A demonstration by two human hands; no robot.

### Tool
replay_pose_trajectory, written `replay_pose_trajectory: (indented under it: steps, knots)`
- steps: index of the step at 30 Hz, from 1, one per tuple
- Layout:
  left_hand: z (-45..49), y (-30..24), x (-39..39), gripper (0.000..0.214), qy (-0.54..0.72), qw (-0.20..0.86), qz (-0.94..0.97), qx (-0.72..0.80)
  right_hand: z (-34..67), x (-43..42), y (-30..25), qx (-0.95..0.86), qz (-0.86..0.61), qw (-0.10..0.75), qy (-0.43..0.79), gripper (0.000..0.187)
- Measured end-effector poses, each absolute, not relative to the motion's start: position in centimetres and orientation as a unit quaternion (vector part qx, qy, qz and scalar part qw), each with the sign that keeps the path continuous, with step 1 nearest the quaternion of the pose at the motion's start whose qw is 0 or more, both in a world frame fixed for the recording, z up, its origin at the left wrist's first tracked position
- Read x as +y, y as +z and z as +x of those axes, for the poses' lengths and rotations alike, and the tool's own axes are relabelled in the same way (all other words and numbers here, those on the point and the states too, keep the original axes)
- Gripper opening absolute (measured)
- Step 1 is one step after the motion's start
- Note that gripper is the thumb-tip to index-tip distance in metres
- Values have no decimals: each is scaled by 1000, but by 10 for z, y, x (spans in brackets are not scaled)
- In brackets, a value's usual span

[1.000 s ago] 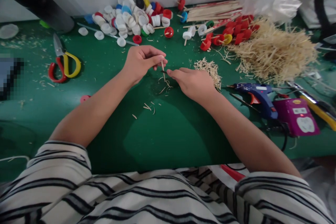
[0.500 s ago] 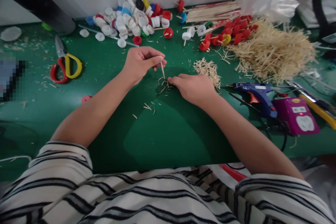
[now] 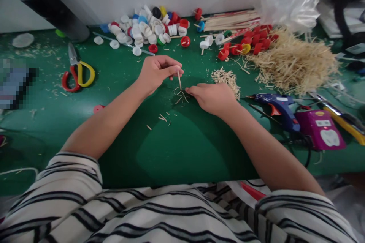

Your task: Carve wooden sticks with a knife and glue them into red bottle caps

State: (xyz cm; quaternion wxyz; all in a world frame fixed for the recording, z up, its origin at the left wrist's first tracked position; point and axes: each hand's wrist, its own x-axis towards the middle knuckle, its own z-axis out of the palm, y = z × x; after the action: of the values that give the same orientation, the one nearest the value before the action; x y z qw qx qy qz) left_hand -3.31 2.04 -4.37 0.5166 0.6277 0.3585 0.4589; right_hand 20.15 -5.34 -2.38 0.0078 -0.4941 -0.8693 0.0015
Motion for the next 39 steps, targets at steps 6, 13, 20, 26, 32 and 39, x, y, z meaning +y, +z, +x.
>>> replay_pose_trajectory:
  steps: [6, 13, 20, 26, 32, 39]
  knots:
    - [-31, -40, 19, 5, 453, 513, 639, 351, 200, -46, -29, -857, -507, 84, -41, 48]
    - [-31, -42, 21, 5, 461, 514, 620, 373, 193, -48, -27, -852, -520, 63, -6, 47]
    - [-31, -39, 18, 6, 455, 510, 631, 368, 193, -57, -25, -862, -506, -7, -8, 43]
    - [-33, -37, 17, 1, 456, 510, 637, 354, 193, -58, -22, -866, -499, -17, -3, 45]
    - [-32, -41, 18, 4, 455, 505, 644, 351, 201, -56, -25, -849, -526, 45, -23, 50]
    - [-31, -43, 20, 3, 459, 489, 645, 365, 196, -50, -30, -851, -519, 75, -30, 48]
